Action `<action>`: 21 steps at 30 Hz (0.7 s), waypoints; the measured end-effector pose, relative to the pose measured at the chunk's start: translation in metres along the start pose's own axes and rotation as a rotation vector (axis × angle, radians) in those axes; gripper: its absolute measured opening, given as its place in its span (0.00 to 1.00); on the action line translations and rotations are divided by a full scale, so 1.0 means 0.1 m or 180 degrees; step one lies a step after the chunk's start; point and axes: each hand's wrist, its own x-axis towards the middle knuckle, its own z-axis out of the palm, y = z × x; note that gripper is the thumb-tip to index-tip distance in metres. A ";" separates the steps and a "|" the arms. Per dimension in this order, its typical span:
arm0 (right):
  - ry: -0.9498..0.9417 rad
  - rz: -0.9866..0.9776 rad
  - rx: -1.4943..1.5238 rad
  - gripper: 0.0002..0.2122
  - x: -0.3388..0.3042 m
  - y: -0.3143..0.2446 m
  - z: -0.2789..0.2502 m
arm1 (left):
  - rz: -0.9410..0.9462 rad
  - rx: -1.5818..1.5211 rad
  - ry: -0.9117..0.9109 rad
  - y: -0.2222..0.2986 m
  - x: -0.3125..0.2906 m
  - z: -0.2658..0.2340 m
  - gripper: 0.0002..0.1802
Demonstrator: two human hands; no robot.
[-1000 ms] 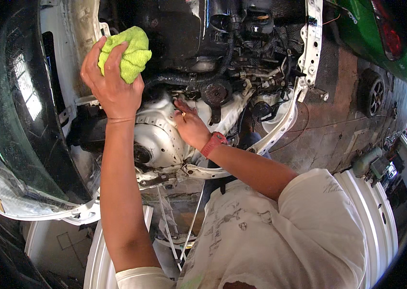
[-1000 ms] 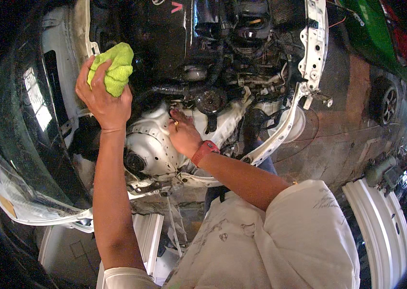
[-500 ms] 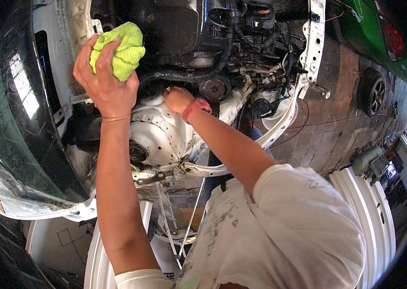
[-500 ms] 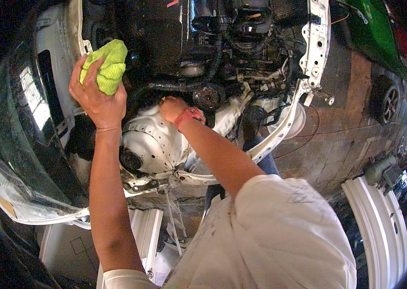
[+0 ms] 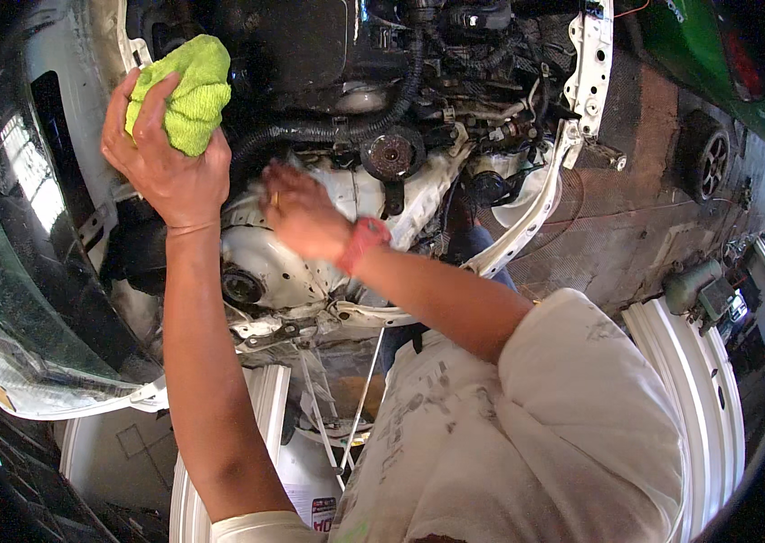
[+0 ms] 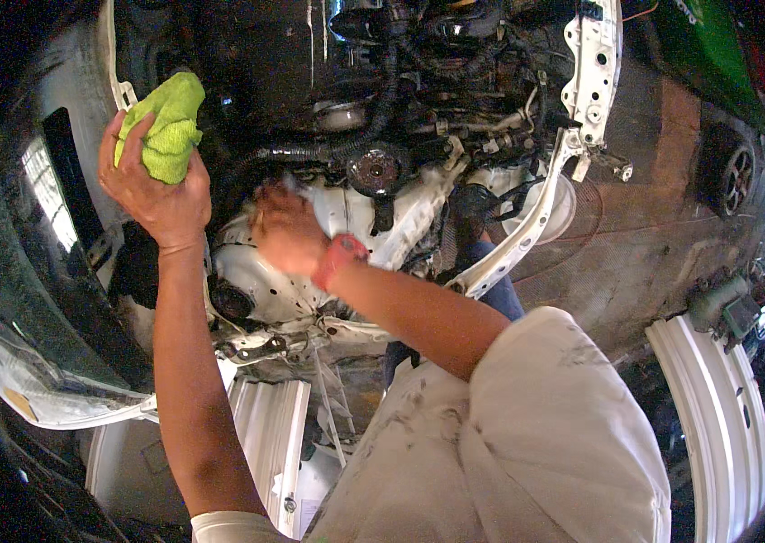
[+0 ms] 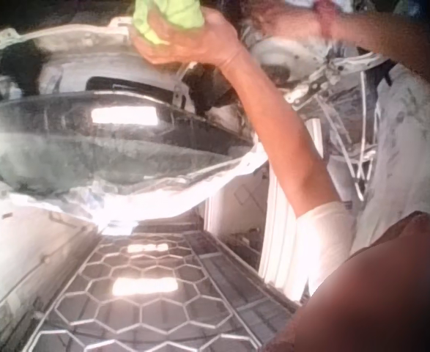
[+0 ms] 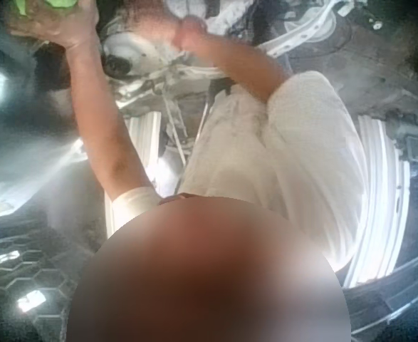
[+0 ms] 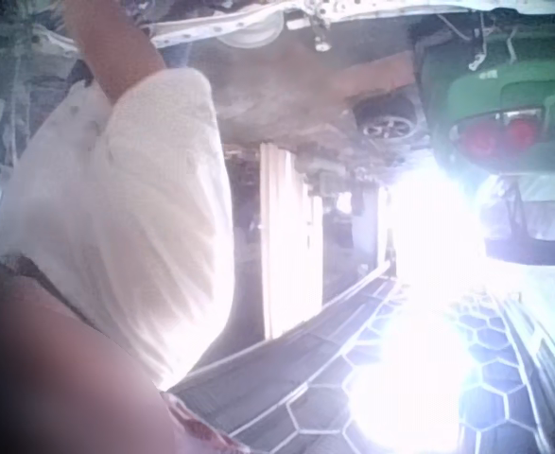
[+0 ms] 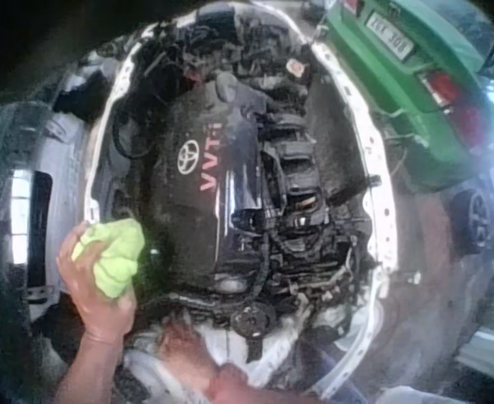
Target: The person wipes the front frame and engine bay of a white car with a green cloth. They repeatedly dip the cloth into a bucket of water and wipe various surfaces around the engine and radiator support. The person also briefly handles a small black plastic part near the windshield cowl.
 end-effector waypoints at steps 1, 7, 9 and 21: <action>0.0149 -0.0310 0.0285 0.20 -0.01 -0.03 -0.12 | -0.0041 0.0022 -0.0025 0.01 0.01 0.00 0.43; -0.1077 -0.0809 -0.0656 0.16 0.00 -0.17 -0.44 | -0.0039 0.0154 -0.0080 0.03 0.02 0.00 0.42; -0.0214 -0.1436 0.0546 0.14 0.01 -0.24 -0.43 | 0.0037 0.0144 -0.0041 0.02 0.01 0.01 0.42; -0.2730 -0.1834 -0.0199 0.21 1.18 -0.28 0.47 | 0.0137 0.0383 -0.0087 0.08 0.04 0.01 0.41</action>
